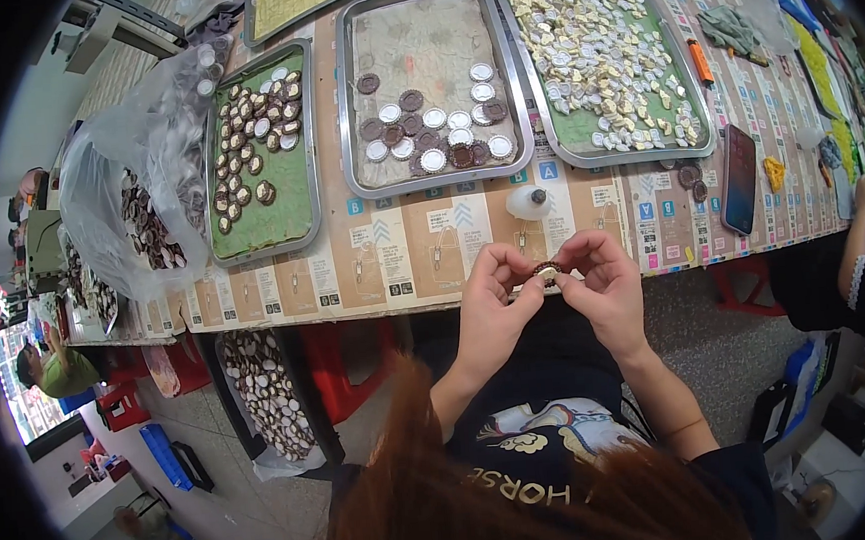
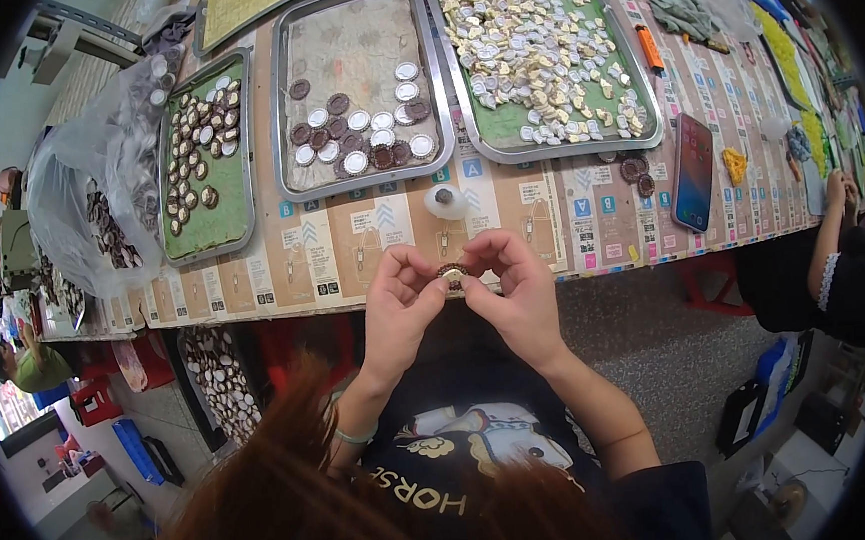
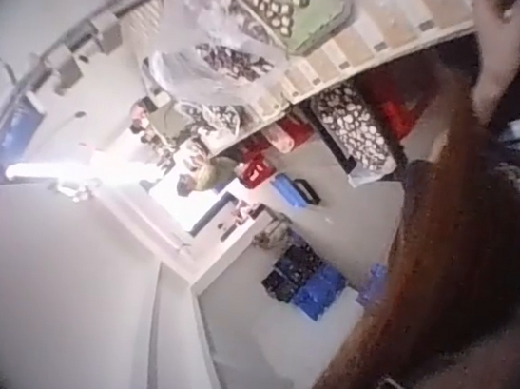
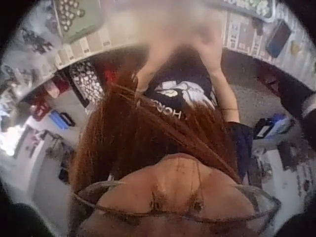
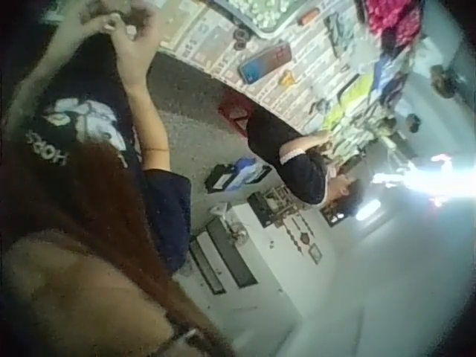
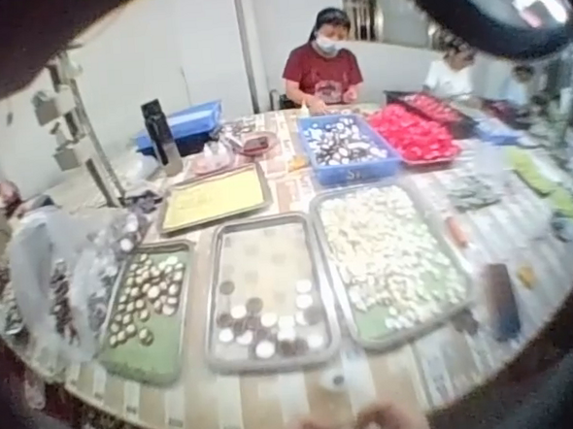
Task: The person assembles small ornaments by applying glue from a glue bottle to round metal bases, then inserting decorative stones into the glue by hand.
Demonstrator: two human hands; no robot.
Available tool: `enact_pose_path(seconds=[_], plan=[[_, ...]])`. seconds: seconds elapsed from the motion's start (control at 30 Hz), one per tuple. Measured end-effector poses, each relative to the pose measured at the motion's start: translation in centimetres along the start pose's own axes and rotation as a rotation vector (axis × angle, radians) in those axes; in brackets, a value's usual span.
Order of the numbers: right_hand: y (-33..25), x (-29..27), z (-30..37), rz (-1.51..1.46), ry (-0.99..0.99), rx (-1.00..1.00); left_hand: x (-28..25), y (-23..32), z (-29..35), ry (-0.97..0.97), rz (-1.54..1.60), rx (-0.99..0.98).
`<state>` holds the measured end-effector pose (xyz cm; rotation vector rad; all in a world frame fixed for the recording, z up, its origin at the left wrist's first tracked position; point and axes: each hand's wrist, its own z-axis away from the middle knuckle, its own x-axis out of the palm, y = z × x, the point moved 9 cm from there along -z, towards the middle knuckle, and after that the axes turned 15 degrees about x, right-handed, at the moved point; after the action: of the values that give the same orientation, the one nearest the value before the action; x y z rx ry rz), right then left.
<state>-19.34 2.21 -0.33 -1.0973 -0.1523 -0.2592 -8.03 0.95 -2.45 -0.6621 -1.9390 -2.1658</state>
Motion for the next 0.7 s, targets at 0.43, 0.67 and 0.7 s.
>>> enact_pose_path(seconds=[0.43,0.67,0.7], plan=[[2.3,0.5,-1.0,-0.368,-0.195,0.346,0.2,-1.0,0.1,-0.039,0.237,-0.261],[2.1,0.2,-1.1,-0.244,-0.140,0.241,0.1,-1.0,0.1,-0.016,0.267,-0.250],[2.1,0.5,-0.9,-0.245,-0.149,0.241,-0.1,-0.9,0.1,0.003,0.267,-0.244]])
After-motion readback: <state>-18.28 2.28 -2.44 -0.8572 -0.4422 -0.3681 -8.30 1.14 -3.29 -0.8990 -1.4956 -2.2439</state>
